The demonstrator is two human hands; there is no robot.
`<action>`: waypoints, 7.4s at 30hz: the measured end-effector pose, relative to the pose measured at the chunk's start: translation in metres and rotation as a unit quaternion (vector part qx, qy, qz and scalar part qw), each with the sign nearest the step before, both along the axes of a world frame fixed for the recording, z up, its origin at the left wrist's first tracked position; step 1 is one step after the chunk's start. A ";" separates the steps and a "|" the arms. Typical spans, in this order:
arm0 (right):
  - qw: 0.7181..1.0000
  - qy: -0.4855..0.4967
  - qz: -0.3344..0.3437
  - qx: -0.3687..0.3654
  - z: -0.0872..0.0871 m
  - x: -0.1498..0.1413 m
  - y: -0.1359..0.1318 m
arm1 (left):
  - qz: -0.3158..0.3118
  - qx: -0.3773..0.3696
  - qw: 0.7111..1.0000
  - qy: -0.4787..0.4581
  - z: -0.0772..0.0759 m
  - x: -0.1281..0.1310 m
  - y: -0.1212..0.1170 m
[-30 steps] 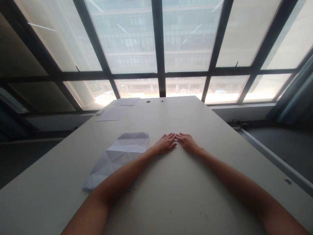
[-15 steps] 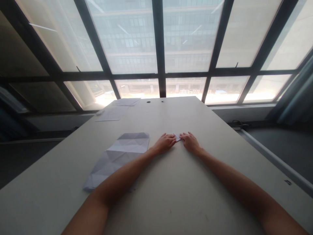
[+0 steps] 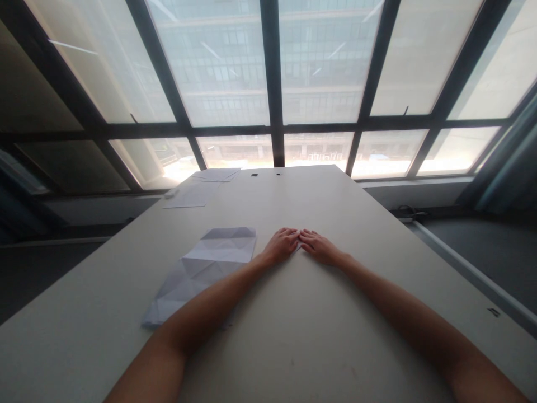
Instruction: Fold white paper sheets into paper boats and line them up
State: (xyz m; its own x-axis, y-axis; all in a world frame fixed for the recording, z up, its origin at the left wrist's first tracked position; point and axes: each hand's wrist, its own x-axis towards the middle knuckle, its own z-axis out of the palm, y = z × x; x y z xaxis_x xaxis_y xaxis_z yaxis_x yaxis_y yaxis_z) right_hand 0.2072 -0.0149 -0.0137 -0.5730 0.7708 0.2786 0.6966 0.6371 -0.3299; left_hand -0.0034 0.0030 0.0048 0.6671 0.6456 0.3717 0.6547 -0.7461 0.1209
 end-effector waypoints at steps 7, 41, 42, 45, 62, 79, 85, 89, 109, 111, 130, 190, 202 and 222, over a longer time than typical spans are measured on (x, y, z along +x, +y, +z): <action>0.997 -0.063 -0.038 -0.025 0.000 -0.002 -0.003 | 0.019 -0.087 0.994 0.061 -0.008 -0.001 0.004; 0.996 -0.074 -0.036 -0.021 0.010 -0.004 -0.012 | 0.082 -0.117 0.986 0.085 -0.008 -0.002 -0.001; 0.997 -0.071 -0.018 -0.017 0.011 -0.005 -0.014 | 0.083 -0.116 0.986 0.085 -0.008 -0.002 -0.001; 0.998 -0.059 0.025 -0.005 0.013 -0.009 -0.017 | 0.088 -0.115 0.986 0.086 -0.006 -0.002 -0.002; 0.995 -0.078 -0.060 -0.023 0.005 -0.014 -0.016 | 0.059 -0.133 0.983 0.113 -0.002 -0.005 -0.003; 0.981 -0.079 -0.174 -0.045 0.007 0.000 0.000 | 0.050 -0.137 0.981 0.126 0.003 -0.005 -0.005; 0.974 -0.079 -0.205 -0.055 0.004 0.007 0.007 | 0.048 -0.134 0.981 0.132 0.002 -0.006 -0.005; 0.970 -0.080 -0.223 -0.057 0.000 0.008 0.008 | 0.047 -0.137 0.979 0.145 0.003 -0.006 -0.005; 0.987 -0.080 -0.133 0.028 0.011 -0.002 -0.011 | 0.035 -0.136 0.987 0.078 -0.005 -0.006 -0.001; 0.986 -0.083 -0.138 0.049 0.014 -0.003 -0.013 | 0.047 -0.135 0.988 0.062 -0.008 -0.005 0.001; 0.997 -0.045 -0.063 0.024 0.006 -0.011 -0.015 | 0.051 -0.130 0.988 0.069 -0.005 -0.002 0.002; 0.980 0.019 -0.196 0.028 0.004 0.006 -0.002 | 0.042 -0.064 0.996 -0.041 -0.006 -0.002 0.007; 0.989 0.000 -0.140 0.046 0.008 0.010 -0.006 | -0.047 -0.107 0.992 0.054 -0.011 0.001 0.006; 0.993 -0.018 -0.097 0.071 0.002 0.007 -0.005 | -0.048 -0.072 0.996 0.000 -0.011 -0.001 0.006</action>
